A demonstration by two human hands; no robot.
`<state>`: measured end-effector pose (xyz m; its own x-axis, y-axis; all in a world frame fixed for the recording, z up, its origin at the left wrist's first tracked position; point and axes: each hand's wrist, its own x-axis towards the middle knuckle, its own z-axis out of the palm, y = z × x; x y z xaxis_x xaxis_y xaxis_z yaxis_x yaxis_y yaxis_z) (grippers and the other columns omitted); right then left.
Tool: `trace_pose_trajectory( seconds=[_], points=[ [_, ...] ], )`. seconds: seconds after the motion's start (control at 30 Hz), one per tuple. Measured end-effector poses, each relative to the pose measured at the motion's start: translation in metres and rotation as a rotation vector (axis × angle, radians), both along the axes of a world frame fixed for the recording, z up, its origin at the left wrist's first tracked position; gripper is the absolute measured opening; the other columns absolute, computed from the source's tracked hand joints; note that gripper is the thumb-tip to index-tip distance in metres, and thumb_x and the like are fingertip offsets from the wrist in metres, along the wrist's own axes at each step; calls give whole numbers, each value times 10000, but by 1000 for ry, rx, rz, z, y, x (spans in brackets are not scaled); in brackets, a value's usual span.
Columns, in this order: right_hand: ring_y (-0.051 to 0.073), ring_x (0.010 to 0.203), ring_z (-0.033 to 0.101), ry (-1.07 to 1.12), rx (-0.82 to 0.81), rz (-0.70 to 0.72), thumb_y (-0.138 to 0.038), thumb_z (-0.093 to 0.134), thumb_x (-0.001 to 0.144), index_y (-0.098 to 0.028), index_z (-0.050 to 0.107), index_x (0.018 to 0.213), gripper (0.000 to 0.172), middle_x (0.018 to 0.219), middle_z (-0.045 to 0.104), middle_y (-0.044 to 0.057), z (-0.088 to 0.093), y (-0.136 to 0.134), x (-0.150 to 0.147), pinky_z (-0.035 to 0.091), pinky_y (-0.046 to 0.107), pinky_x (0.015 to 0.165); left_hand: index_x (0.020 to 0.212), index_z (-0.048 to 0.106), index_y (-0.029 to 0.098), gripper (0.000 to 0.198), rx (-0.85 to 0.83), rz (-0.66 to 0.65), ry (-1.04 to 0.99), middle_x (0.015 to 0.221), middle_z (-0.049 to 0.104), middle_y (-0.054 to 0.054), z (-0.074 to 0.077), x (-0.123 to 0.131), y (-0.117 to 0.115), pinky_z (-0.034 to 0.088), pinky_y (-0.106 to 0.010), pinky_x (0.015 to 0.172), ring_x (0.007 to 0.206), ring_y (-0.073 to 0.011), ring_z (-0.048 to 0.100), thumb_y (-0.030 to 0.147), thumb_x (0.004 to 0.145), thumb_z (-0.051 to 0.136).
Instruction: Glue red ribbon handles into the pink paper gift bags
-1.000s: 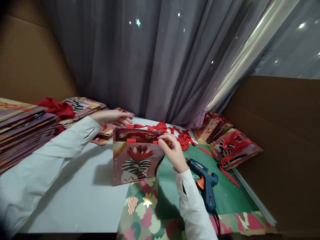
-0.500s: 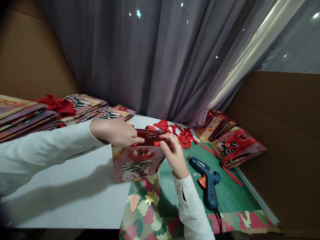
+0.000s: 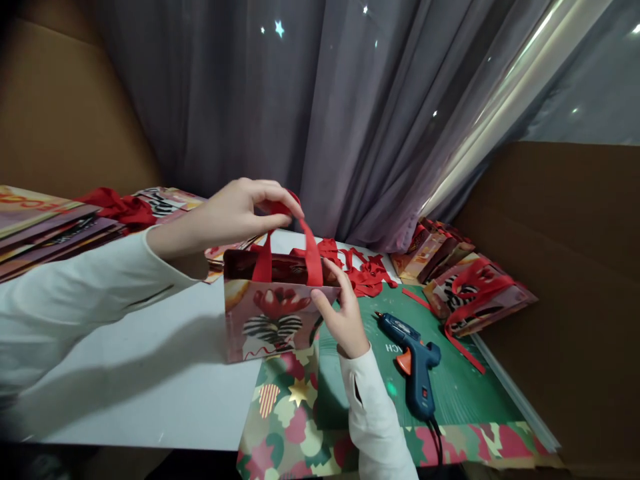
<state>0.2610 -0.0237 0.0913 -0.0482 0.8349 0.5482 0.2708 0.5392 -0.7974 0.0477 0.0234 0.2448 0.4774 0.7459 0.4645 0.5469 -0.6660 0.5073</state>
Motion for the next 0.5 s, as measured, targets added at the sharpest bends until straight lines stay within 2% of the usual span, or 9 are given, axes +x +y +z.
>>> trace_pose_trajectory(
  seconds=[0.07, 0.13, 0.17, 0.23, 0.27, 0.33, 0.4, 0.47, 0.5],
  points=[
    [259, 1357, 458, 15, -18, 16, -407, 668, 871, -296, 462, 1422, 598, 1465, 505, 65, -4, 1, -1, 346, 463, 1140, 1111, 697, 204, 340, 198, 217, 173, 1089, 700, -62, -7, -9, 16, 441, -346, 921, 989, -217, 641, 164, 808, 549],
    [254, 1323, 486, 41, -38, 2, -398, 691, 851, -278, 434, 1434, 648, 1425, 532, 87, -6, 2, -2, 377, 454, 1112, 1166, 676, 201, 398, 162, 356, 284, 1083, 706, -79, -20, -18, 36, 414, -390, 943, 1024, -264, 631, 174, 783, 570],
    [250, 1290, 510, 63, -43, -13, -397, 706, 836, -266, 441, 1418, 653, 1384, 557, 96, -7, 2, -3, 399, 446, 1090, 1115, 697, 204, 368, 47, 353, 286, 1042, 718, -73, -27, -23, 46, 415, -387, 925, 1008, -276, 633, 194, 760, 598],
    [238, 1221, 552, 128, -42, -30, -392, 747, 791, -251, 494, 1318, 601, 1293, 597, 96, -10, 4, -5, 425, 426, 1056, 848, 737, 183, 186, -326, 263, 187, 864, 729, -60, -40, -32, 64, 435, -344, 850, 929, -277, 642, 250, 688, 669],
    [230, 1191, 566, 168, -35, -29, -387, 764, 769, -248, 521, 1235, 544, 1248, 609, 87, -11, 5, -6, 432, 415, 1044, 752, 725, 177, 146, -420, 213, 164, 808, 725, -60, -45, -37, 71, 448, -327, 805, 883, -269, 650, 294, 678, 677],
    [216, 1140, 586, 249, -25, -22, -379, 779, 745, -247, 528, 1062, 426, 1162, 620, 66, -15, 8, -9, 445, 398, 1019, 721, 704, 177, 214, -560, 125, -14, 825, 727, -68, -54, -46, 78, 464, -312, 772, 864, -254, 659, 385, 682, 679],
    [212, 1103, 592, 308, -38, -28, -385, 779, 735, -244, 514, 972, 382, 1112, 617, 56, -18, 11, -11, 458, 393, 994, 784, 678, 181, 331, -595, 84, -379, 919, 724, -83, -66, -57, 75, 475, -328, 813, 925, -254, 660, 498, 691, 679],
    [222, 1081, 593, 346, -72, -41, -403, 780, 720, -237, 533, 951, 377, 1094, 615, 61, -21, 14, -13, 463, 407, 985, 837, 635, 190, 470, -527, 75, -750, 1007, 704, -97, -86, -67, 62, 468, -366, 902, 1037, -275, 633, 638, 696, 658],
    [229, 1077, 593, 361, -87, -52, -413, 783, 707, -231, 553, 951, 381, 1092, 617, 65, -23, 16, -14, 462, 416, 988, 894, 624, 195, 537, -505, 36, -804, 1075, 686, -106, -99, -72, 52, 452, -392, 958, 1119, -293, 599, 702, 717, 621]
  ],
)
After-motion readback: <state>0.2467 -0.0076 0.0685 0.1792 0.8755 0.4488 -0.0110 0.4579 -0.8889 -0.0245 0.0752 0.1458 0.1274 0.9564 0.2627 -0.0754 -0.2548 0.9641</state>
